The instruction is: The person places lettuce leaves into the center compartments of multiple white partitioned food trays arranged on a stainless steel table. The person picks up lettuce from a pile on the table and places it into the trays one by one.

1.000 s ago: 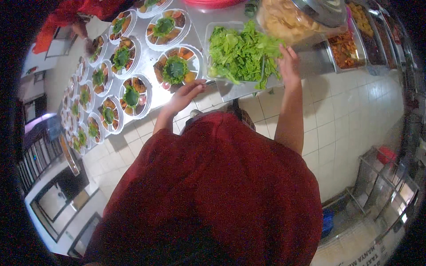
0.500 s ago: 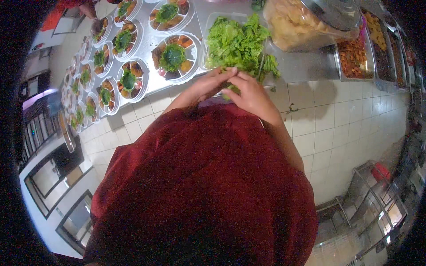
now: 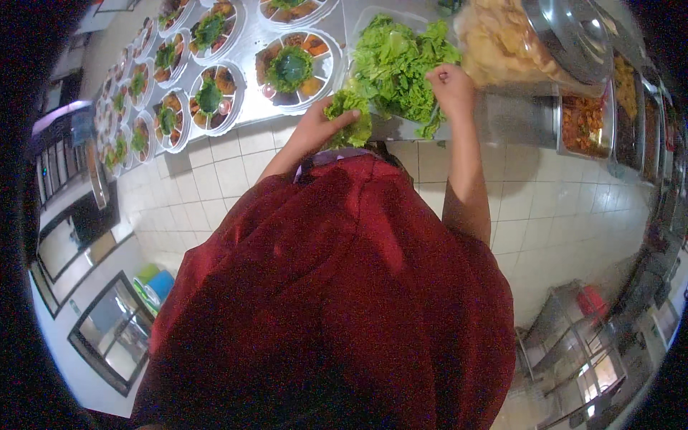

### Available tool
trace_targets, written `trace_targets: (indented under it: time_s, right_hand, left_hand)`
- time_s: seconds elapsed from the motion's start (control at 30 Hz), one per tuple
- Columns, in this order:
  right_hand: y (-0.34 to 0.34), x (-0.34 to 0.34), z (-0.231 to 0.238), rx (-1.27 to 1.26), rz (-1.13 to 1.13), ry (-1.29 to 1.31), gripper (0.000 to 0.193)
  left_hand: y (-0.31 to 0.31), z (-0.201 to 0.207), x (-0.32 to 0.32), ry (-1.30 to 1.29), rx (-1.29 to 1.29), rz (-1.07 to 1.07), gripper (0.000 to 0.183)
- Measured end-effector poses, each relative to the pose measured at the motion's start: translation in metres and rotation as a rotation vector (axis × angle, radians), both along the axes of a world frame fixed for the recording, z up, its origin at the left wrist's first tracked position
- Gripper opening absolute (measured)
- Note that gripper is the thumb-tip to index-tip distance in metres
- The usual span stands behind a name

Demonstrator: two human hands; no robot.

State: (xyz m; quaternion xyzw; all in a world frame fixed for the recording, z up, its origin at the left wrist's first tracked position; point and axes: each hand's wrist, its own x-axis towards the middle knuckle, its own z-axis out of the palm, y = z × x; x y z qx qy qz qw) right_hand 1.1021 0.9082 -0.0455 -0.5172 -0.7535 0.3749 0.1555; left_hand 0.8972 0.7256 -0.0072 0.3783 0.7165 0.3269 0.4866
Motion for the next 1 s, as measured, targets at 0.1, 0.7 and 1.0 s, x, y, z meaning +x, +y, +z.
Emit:
trace_targets:
  time_s: [0.1,0.7,1.0]
  right_hand:
    - [0.012,0.018,-0.029,-0.177,-0.064,0.356,0.028]
    - [0.004,0.031,0.001,0.172,0.149,0.126,0.029]
    - [0.050,-0.026,-0.016,0.431,0.019,-0.760,0.019]
  left_hand:
    - [-0.006,-0.007,-0.001,0.035,0.039,0.000,0.051]
    - [-0.008,-0.014,0.001,-0.026,0.036,-0.073,0.059]
    - [-0.017,-0.014,0.004,-0.053,-0.042,-0.073,0.047]
